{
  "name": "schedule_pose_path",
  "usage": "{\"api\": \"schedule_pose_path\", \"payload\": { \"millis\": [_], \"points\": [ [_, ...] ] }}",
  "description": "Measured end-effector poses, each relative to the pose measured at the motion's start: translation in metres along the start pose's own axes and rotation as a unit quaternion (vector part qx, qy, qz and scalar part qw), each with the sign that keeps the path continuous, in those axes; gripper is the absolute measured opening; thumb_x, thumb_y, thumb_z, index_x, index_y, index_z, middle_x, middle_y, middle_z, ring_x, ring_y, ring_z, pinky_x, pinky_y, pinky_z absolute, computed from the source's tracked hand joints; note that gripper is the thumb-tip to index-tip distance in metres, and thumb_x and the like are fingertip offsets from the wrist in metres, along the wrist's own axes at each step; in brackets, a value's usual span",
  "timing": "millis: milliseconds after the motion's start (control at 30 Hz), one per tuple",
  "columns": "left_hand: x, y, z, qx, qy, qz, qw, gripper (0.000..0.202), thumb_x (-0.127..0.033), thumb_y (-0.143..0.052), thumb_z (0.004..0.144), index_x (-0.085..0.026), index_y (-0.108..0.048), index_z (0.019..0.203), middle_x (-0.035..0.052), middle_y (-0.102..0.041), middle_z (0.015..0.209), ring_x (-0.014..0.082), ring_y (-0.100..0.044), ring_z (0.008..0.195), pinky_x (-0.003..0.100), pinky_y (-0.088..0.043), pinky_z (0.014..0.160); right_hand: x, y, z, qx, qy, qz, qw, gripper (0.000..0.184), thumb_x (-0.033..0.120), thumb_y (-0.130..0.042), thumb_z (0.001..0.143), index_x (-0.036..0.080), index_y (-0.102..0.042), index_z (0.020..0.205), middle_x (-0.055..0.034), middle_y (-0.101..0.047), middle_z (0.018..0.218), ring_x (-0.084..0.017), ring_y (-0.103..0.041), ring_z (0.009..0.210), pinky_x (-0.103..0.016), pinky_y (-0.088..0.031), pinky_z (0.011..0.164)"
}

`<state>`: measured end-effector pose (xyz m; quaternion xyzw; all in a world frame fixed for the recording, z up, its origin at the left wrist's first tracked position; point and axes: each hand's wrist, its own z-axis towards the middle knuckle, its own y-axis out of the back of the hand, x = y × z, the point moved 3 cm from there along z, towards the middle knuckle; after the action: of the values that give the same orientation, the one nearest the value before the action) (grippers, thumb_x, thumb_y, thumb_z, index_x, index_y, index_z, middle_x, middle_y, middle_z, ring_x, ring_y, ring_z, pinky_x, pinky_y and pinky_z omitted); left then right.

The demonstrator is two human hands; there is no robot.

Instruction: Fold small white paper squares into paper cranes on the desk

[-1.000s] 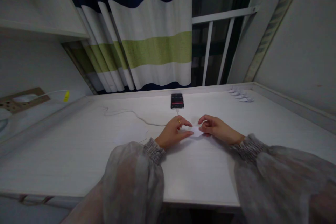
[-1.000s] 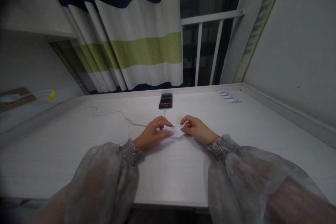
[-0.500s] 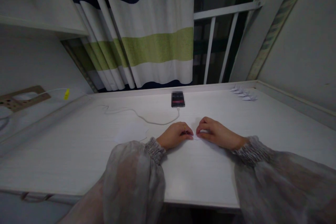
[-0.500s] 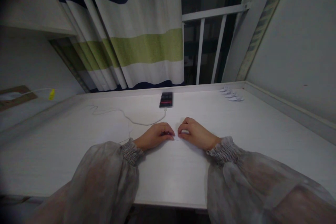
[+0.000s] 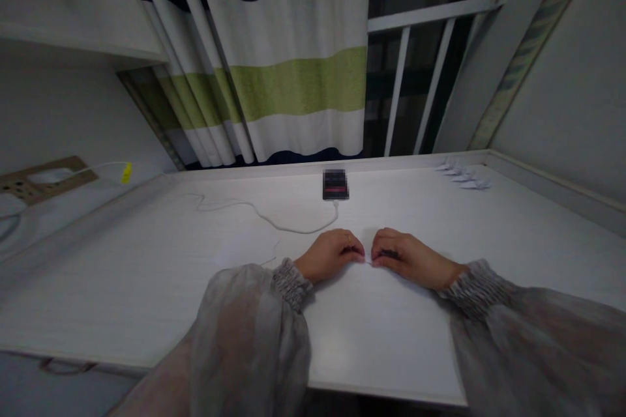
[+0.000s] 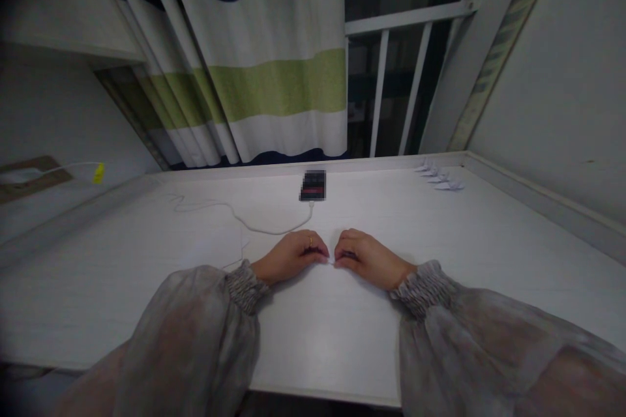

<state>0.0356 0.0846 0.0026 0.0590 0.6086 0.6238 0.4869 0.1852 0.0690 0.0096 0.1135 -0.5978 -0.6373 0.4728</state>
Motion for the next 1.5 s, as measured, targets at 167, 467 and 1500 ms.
{"api": "schedule_pose_path", "payload": {
  "millis": [167, 467, 1500],
  "points": [
    [-0.0001, 0.0001, -0.0002, -0.004, -0.005, 0.010, 1.000, 0.011, -0.023, -0.056, 0.075, -0.016, -0.063, 0.078, 0.0013, -0.063, 0.077, 0.0117, -0.054, 0.077, 0.022, -0.040, 0.075, 0.0040, -0.0026, -0.0014, 0.005, 0.031, -0.076, 0.997, 0.015, 0.018, -0.043, 0.083, 0.014, -0.057, 0.080, -0.0078, -0.057, 0.081, -0.018, -0.049, 0.078, -0.035, -0.042, 0.074],
    [-0.0028, 0.0006, -0.0014, -0.012, -0.009, 0.022, 1.000, 0.011, -0.018, -0.051, 0.078, -0.016, -0.062, 0.079, 0.0027, -0.063, 0.079, 0.0125, -0.054, 0.077, 0.024, -0.041, 0.076, 0.0061, -0.0051, -0.0013, 0.011, 0.058, -0.126, 0.990, 0.016, 0.022, -0.042, 0.084, 0.015, -0.056, 0.082, -0.0087, -0.057, 0.082, -0.019, -0.049, 0.077, -0.037, -0.044, 0.072],
    [-0.0045, 0.0028, -0.0007, 0.016, 0.027, -0.027, 0.999, 0.007, -0.022, -0.057, 0.073, -0.016, -0.061, 0.074, 0.0016, -0.056, 0.075, 0.0127, -0.050, 0.076, 0.023, -0.040, 0.071, 0.0011, -0.0037, -0.0023, -0.025, 0.008, -0.023, 0.999, 0.018, 0.014, -0.036, 0.084, 0.015, -0.054, 0.086, -0.0088, -0.053, 0.088, -0.018, -0.050, 0.082, -0.037, -0.045, 0.078]
  ]
}}
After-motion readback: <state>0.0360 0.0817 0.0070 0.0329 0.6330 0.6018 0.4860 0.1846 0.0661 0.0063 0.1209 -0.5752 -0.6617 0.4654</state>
